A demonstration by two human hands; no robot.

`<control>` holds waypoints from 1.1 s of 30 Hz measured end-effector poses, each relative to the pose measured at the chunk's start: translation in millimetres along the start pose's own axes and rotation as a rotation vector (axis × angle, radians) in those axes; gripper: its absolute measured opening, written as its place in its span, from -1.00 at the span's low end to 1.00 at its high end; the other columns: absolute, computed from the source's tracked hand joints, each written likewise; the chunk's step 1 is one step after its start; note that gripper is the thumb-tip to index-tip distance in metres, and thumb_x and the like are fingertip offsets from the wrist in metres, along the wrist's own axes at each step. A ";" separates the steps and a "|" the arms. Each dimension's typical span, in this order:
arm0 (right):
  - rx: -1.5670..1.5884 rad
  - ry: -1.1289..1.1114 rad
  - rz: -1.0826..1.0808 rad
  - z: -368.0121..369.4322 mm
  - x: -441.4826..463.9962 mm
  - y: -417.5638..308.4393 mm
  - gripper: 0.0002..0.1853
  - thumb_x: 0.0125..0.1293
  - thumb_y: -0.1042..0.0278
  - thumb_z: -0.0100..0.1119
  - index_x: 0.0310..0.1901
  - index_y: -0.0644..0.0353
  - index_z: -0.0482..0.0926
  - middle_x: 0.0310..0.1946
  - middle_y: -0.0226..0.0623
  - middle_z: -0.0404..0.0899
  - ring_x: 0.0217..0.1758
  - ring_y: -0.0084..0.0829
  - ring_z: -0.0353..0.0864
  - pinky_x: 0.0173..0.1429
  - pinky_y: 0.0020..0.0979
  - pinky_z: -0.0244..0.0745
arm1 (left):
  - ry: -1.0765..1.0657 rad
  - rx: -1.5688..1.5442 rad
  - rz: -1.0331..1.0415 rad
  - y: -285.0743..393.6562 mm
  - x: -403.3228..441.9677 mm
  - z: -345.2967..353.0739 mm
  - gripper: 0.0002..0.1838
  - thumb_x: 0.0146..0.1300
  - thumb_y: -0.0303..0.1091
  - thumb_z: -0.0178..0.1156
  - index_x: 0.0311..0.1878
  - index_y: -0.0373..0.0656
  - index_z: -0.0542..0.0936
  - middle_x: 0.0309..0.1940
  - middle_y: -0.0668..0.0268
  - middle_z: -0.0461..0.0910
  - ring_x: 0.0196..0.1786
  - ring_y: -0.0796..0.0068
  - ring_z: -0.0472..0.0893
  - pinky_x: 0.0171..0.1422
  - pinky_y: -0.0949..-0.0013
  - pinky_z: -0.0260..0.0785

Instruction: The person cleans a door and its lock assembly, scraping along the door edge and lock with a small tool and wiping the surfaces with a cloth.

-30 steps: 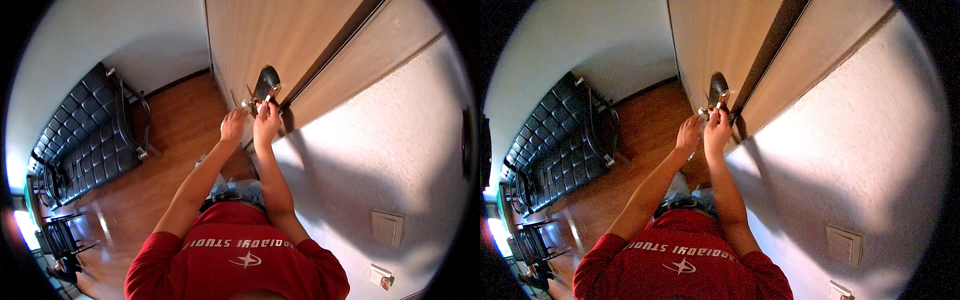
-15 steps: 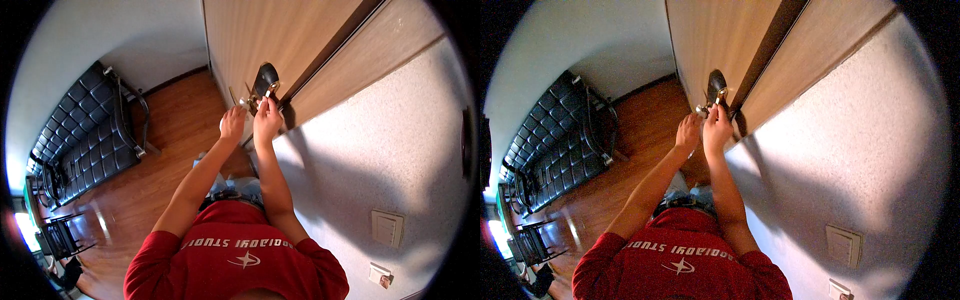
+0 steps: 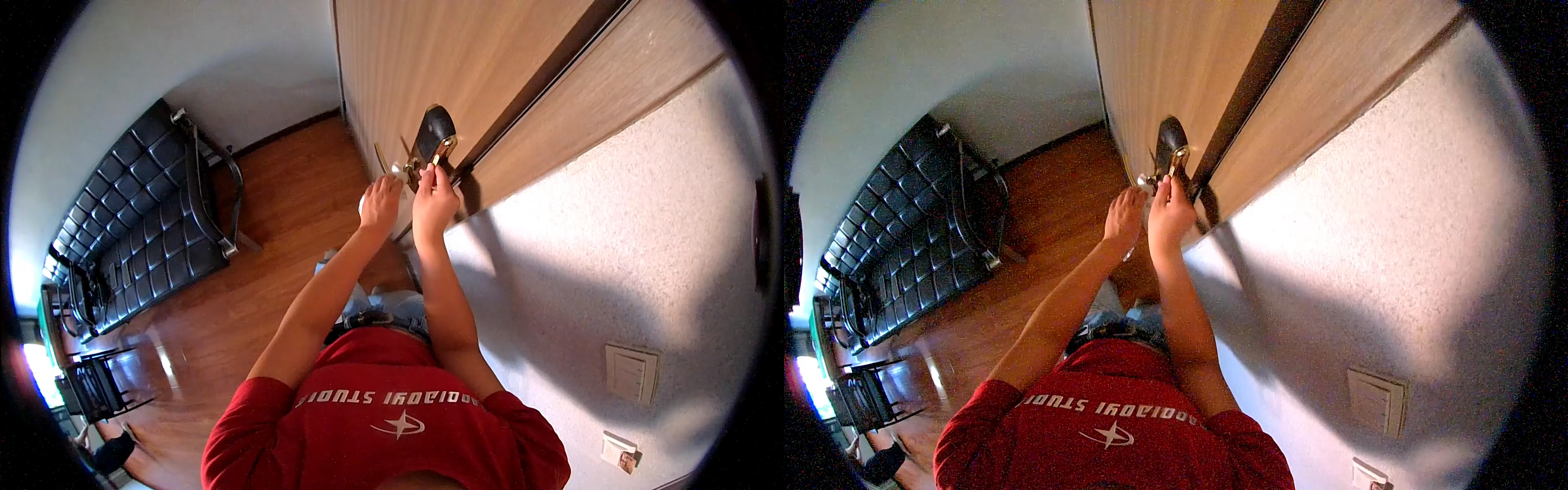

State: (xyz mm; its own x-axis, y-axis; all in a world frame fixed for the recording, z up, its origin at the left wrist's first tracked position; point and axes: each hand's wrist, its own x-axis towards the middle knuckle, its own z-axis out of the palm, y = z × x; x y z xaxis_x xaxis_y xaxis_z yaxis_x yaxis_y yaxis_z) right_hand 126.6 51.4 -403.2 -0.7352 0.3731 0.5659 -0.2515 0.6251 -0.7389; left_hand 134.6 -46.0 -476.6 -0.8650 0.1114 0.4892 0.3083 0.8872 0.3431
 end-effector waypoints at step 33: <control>0.316 -0.087 0.235 -21.4 13.2 -19.4 -0.82 0.38 0.35 0.01 -0.23 0.26 0.54 -0.55 -0.22 0.57 -0.49 -0.36 0.60 -0.36 -0.36 0.49 | 0.023 -0.006 0.011 1.8 -1.2 1.3 -0.72 0.11 -0.45 0.05 -0.07 -0.12 0.49 0.01 0.22 0.47 0.14 0.23 0.45 0.17 0.20 0.33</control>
State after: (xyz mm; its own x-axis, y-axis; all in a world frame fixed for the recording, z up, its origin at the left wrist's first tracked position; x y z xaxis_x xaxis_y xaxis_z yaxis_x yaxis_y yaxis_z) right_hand 135.3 58.8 -373.6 -0.8430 0.4130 0.3447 -0.2410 0.2828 -0.9284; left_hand 135.7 -43.9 -477.5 -0.8522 0.1103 0.5114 0.3201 0.8832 0.3429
